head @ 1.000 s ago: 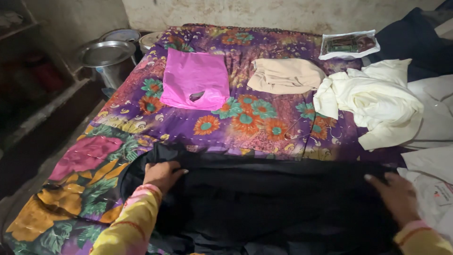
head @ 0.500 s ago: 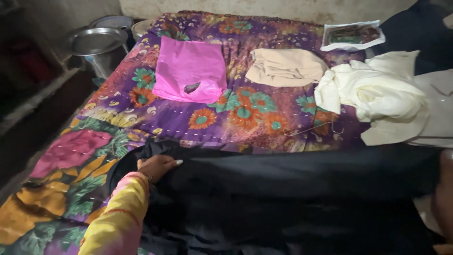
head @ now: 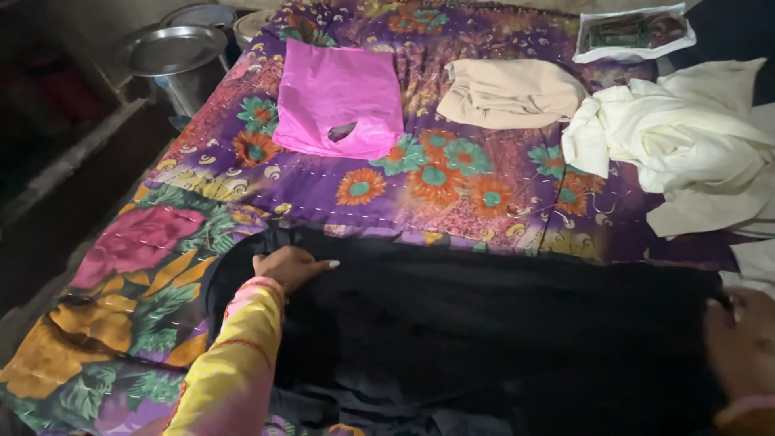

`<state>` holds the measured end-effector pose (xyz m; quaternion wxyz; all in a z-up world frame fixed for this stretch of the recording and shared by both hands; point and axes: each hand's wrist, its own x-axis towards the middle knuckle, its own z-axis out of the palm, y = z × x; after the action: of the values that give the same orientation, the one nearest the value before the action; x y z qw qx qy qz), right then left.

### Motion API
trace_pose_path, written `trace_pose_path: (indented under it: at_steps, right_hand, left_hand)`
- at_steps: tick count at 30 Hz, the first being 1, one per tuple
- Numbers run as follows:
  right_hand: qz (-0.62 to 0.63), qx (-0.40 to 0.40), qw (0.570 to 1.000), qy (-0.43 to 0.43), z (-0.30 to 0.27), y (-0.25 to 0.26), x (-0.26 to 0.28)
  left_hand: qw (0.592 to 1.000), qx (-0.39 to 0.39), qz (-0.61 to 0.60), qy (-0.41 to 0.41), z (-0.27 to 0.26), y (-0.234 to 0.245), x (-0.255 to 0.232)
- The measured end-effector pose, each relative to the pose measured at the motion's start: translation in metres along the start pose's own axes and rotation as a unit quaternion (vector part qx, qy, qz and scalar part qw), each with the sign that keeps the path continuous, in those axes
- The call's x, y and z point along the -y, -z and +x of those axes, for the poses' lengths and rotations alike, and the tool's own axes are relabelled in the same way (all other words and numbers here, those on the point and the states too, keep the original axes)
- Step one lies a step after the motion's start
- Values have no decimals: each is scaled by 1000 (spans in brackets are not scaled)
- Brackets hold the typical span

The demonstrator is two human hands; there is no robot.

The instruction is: The person folds a black garment by hand on a bed and then puts a white shirt onto a wire hanger.

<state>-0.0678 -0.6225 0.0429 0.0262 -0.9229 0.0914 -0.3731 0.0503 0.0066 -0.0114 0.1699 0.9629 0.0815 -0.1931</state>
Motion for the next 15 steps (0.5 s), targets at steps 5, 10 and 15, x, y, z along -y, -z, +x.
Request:
trace_pose_path:
  at_steps: [5, 10, 15]
  right_hand:
    - [219, 42, 925, 308, -42, 36, 169]
    - [290, 278, 883, 242, -100, 11, 293]
    - [351, 326, 878, 8, -113, -42, 308]
  left_hand:
    - [998, -34, -42, -43, -2, -10, 10]
    - [999, -27, -27, -4, 5, -20, 8]
    - [998, -62, -28, -14, 8, -23, 11]
